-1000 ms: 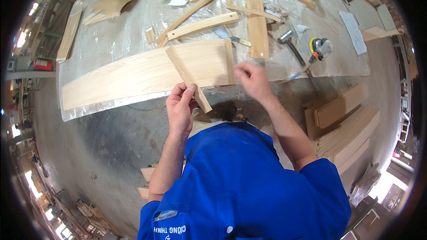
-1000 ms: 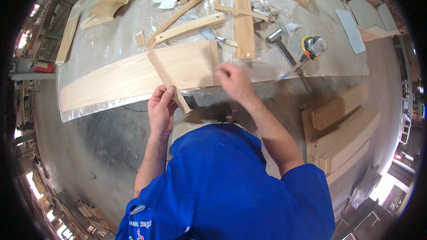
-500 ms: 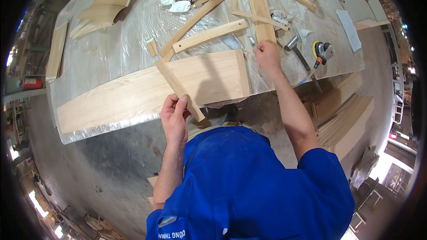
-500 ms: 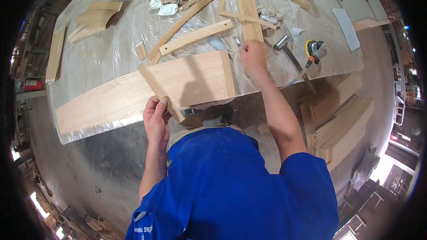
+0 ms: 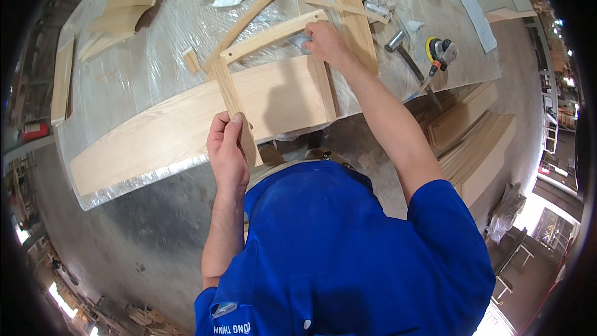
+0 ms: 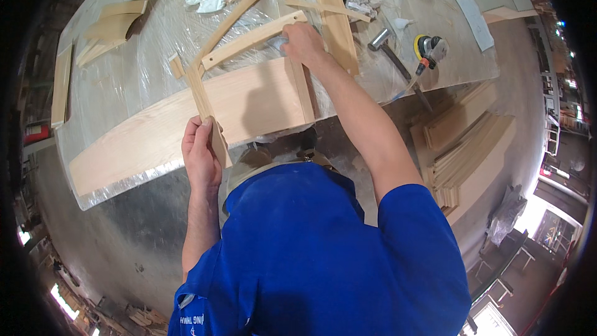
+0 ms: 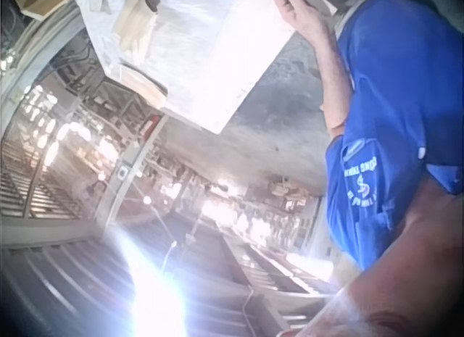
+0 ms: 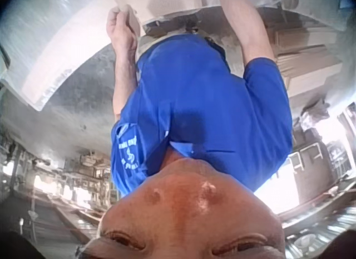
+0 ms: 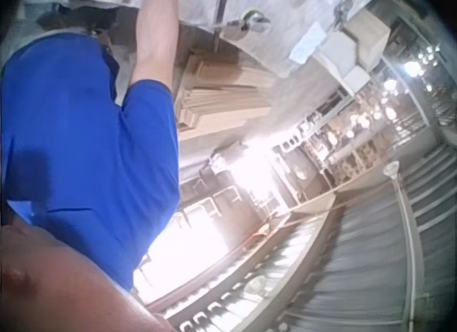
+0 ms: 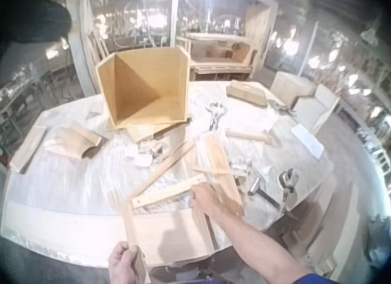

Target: The person picks up and places several wooden planks on a workbench, then uses a sanding block to smooth the edges of a small wooden piece. The person handles the wood by hand and uses a sanding block for finishing.

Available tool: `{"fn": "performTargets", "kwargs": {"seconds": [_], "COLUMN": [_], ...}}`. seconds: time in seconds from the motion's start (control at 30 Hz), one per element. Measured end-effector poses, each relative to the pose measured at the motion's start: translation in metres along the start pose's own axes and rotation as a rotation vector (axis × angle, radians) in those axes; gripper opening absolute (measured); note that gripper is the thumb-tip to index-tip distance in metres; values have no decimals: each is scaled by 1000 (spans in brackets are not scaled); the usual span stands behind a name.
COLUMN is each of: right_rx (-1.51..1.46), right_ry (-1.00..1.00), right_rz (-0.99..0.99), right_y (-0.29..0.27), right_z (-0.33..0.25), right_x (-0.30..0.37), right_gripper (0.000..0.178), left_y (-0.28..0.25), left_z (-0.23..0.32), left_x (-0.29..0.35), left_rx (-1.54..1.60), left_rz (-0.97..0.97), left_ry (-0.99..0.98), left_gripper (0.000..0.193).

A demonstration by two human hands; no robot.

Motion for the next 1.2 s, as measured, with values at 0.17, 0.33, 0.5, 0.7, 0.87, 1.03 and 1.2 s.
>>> {"fn": "performTargets", "kwargs": {"seconds": [0.17, 0.33, 0.5, 0.7, 0.87, 1.03, 1.2], "right_rx": [-291, -425, -385, -298, -644, -822, -848], "right_ry": [-57, -42, -130, -64, -47, -165, -131], "right_rz": [53, 38, -44, -61, -68, 121, 80], "right_y": [-11, -10, -19, -16, -28, -26, -46], "right_z": [26, 41, 42, 43, 59, 46, 37], "right_x": [21, 37, 40, 37, 84, 79, 58], "right_gripper": [21, 16, 17, 19, 14, 8, 11], "left_y": [36, 64, 64, 62, 54, 53, 63], "left_z": [-20, -40, -46, -47, -47, -49, -38], "left_x": [45, 91, 125, 147, 161, 154, 140], "left_rx": [-28, -27, -20, 27, 80, 63, 34], "left_rz": [29, 58, 151, 185, 265, 245, 183], "left_ry": [-21, -27, 10, 44, 57, 52, 121], "left_gripper": [14, 14, 13, 12, 11, 12, 12]}}
Point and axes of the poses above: each hand's wrist, its own x-axis away from the middle knuckle, its own y-axis out of the palm, z = x × y, the point moved 2 cm from there along -x, towards the middle knuckle, and after that the axes turned 4 degrees about z, right-handed, at the moved point
